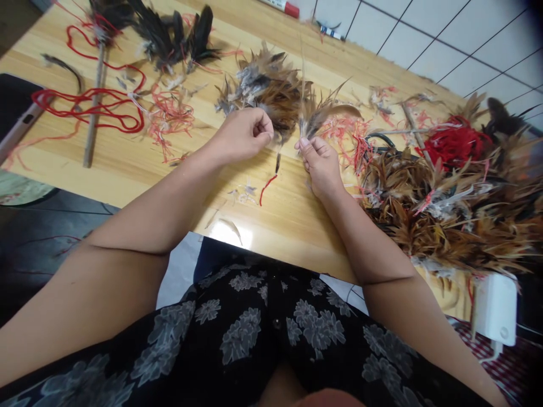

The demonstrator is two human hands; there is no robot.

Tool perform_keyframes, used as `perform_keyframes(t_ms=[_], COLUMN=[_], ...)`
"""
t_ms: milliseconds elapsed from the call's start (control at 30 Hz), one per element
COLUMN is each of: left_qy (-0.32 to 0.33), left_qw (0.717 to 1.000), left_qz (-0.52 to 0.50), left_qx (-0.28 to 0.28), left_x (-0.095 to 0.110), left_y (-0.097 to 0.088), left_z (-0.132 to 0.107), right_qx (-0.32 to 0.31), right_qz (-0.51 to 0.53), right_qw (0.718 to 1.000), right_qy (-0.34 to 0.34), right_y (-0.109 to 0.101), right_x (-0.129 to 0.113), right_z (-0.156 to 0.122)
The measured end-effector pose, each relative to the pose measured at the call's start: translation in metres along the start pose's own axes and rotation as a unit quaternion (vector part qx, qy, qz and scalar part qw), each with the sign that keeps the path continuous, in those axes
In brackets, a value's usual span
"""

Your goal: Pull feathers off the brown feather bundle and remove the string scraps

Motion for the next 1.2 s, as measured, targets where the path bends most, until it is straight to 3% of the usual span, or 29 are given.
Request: perform_keyframes(t_ms=[167, 433, 633, 1200], left_qy=[-0.042, -0.062, -0.079, -0.119], left_qw=[0.991, 0.946, 0.936, 0.926], left_qz=[-0.124, -0.317, -0.34, -0.358], left_qx=[-0.005, -0.04, -0.044, -0.027], left_x=[0.008, 0.005, 0.006, 0.016], left_y=[-0.002, 0.029, 0.038, 0.051], left_z=[-0.006, -0.008, -0.012, -0.017], right_qx=[0.006, -0.002, -0.009, -0.017], right_qz=[-0.011, -0.007, -0.03, -0.044], right_qw=[1.0, 1.0, 0.999, 0.998], right_qy=[0.008, 0.005, -0.04, -0.041], right_y=[0.0, 0.002, 0.003, 0.009], right_x=[-0.002, 0.001, 0.005, 0.009], right_z=[-0.001, -0.002, 0.002, 0.006])
Point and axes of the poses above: each hand's wrist, its own z-axis towards the middle knuckle, its own y-axis out of the palm, x = y × z, the point moved 8 cm from there along z, towards the middle knuckle, and after that the axes turned 6 degrees about -x, right-handed, at the moved point
